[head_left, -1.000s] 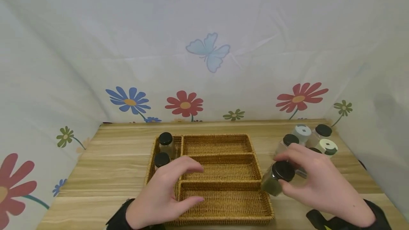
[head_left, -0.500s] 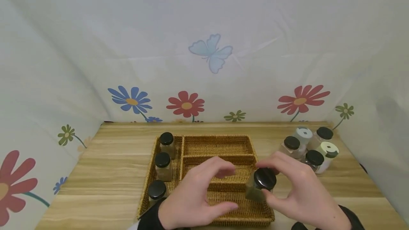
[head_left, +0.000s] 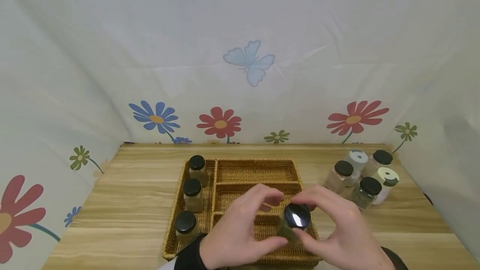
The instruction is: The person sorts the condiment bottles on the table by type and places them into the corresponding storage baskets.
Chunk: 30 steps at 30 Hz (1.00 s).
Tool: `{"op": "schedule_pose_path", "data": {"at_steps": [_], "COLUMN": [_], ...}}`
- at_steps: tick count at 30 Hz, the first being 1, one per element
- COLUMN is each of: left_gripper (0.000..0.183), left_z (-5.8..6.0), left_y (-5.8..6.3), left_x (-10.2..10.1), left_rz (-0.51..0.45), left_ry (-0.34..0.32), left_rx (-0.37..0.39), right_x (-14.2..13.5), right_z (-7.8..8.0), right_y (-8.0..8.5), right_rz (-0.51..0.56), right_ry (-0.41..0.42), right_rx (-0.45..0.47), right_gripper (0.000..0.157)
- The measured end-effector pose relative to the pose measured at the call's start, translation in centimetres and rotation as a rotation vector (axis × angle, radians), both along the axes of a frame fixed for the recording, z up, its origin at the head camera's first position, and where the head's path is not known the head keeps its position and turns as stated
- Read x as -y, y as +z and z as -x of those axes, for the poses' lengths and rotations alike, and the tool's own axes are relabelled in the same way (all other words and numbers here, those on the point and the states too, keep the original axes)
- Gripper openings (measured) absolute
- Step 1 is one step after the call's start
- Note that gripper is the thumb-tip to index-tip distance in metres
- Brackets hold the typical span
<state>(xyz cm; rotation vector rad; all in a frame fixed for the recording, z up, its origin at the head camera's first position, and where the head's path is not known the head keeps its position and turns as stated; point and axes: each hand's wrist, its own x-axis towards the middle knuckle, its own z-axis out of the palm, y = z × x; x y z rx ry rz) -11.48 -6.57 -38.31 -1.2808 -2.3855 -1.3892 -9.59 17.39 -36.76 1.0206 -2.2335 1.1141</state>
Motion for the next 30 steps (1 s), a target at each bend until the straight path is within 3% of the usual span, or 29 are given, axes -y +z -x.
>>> {"op": "schedule_pose_path", "data": {"at_steps": [7,22,30], "left_gripper": [0.069,0.067,0.063], "left_z": [0.3,0.4,0.3], "left_y": [-0.5,-0.6,-0.8], "left_x": [-0.1,-0.2,-0.4], "left_rz": [0.028,0.03,0.01], "left_ry": [0.005,0.001,-0.014], "left_rx": [-0.048,-0.027,-0.019], "right_x": [0.5,1.4,1.7], "right_z": [-0.3,-0.3,-0.3], "right_y": [-0.3,-0.4,-0.6], "right_rz": [0.019,0.076,0.101], "right_ry": [0.019,0.067,0.12], "right_rx": [0.018,-0.035,-0.057], "right_gripper": [0.058,0.058,0.048]}}
